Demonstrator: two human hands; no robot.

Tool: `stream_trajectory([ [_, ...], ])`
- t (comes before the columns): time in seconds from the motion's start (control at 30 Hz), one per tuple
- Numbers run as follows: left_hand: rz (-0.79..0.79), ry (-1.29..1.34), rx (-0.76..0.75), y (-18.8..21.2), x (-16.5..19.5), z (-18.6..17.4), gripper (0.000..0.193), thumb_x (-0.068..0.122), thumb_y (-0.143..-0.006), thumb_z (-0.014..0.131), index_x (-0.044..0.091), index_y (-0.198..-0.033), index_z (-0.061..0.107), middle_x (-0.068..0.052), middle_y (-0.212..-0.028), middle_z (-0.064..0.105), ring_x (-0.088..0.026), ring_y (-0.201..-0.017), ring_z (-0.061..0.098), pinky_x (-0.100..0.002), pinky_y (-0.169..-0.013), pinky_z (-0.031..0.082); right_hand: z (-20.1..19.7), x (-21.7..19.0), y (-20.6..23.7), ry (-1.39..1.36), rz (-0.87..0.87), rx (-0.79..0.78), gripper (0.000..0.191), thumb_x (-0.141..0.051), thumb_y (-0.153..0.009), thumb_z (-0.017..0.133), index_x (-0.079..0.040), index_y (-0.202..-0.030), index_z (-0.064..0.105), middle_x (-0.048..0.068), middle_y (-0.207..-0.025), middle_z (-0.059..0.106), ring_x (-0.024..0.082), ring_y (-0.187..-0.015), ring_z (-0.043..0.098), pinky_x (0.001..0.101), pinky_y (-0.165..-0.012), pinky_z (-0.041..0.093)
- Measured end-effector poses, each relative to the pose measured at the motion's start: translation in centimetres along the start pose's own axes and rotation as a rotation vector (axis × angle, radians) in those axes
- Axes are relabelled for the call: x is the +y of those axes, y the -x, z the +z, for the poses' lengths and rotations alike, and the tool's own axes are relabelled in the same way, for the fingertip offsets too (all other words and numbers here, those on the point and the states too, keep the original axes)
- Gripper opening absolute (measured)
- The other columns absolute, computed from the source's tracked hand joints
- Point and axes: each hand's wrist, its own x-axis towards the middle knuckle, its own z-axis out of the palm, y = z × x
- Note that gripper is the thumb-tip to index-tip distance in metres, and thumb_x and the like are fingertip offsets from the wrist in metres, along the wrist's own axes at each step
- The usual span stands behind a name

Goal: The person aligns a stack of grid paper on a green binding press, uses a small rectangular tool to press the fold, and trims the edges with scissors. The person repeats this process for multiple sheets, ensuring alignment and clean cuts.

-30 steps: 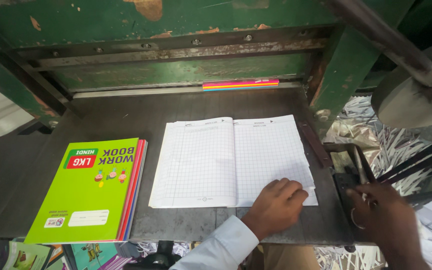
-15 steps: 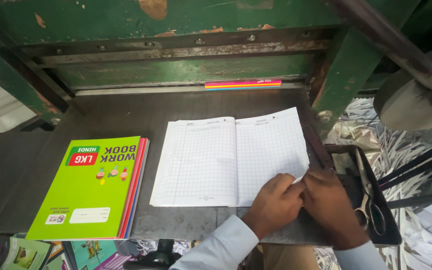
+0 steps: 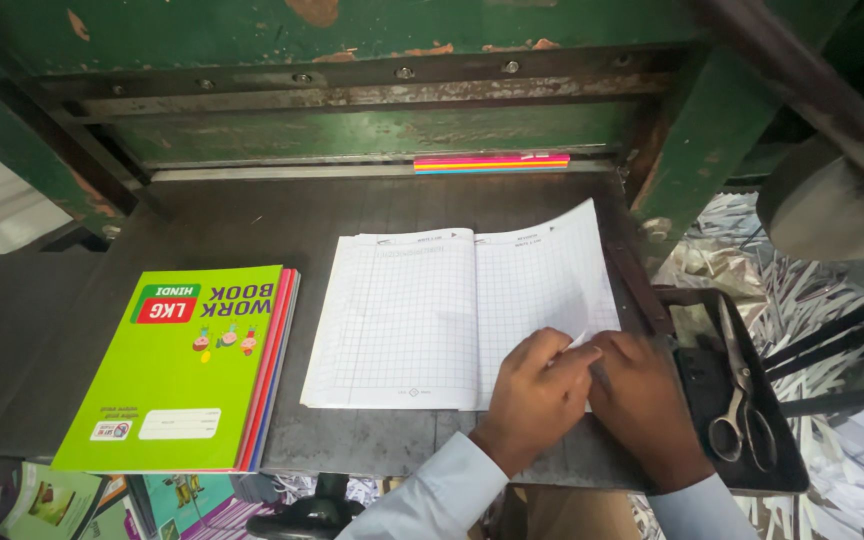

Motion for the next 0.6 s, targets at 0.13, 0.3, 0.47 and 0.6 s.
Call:
stream_trajectory([
  [0.13, -0.009, 0.038, 0.045, -1.2, 0.6, -1.0, 0.025, -0.002, -0.086, 0.071, 0.005, -0.109, 0.073, -0.012, -0.099, 0.060, -0.030, -0.081, 0.065, -0.040, -0.072, 0.057, -0.1, -0.2, 0.1, 0.037, -0.014, 0.008, 0.030, -0.013, -0.077, 0.070, -0.003, -0.106, 0.068, 0.014, -0.112, 0.066, 0.037, -0.102, 0.061, 0.0481, -0.087, 0.048],
  [0.3, -0.059, 0.041, 0.099, -2.4, 0.9, -2.4, 0.027, -0.004, -0.083, 0.069, 0.004, -0.109, 0.074, -0.013, -0.097, 0.059, -0.027, -0.077, 0.065, -0.037, -0.066, 0.055, 0.2, -0.4, 0.4, 0.017, -0.020, 0.052, 0.024, -0.014, -0.083, 0.069, -0.005, -0.106, 0.069, 0.012, -0.112, 0.067, 0.035, -0.106, 0.062, 0.0458, -0.091, 0.049],
  [0.47, -0.073, 0.032, 0.224, -3.1, 1.0, -3.8, 0.024, -0.006, -0.087, 0.068, 0.003, -0.108, 0.073, -0.012, -0.101, 0.061, -0.026, -0.080, 0.067, -0.034, -0.067, 0.055, 0.4, -0.4, 0.5, 0.029, -0.022, 0.068, 0.023, -0.017, -0.085, 0.070, -0.005, -0.105, 0.070, 0.012, -0.114, 0.067, 0.035, -0.106, 0.062, 0.0458, -0.092, 0.050],
  [0.6, -0.057, -0.033, 0.294, -3.4, 0.8, -5.3, 0.022, -0.007, -0.089, 0.067, 0.002, -0.108, 0.072, -0.013, -0.107, 0.064, -0.026, -0.083, 0.069, -0.033, -0.067, 0.055, 0.2, -0.5, 0.5, 0.014, 0.022, 0.030, 0.023, -0.018, -0.086, 0.069, -0.005, -0.105, 0.070, 0.012, -0.115, 0.068, 0.035, -0.107, 0.062, 0.0449, -0.092, 0.050],
])
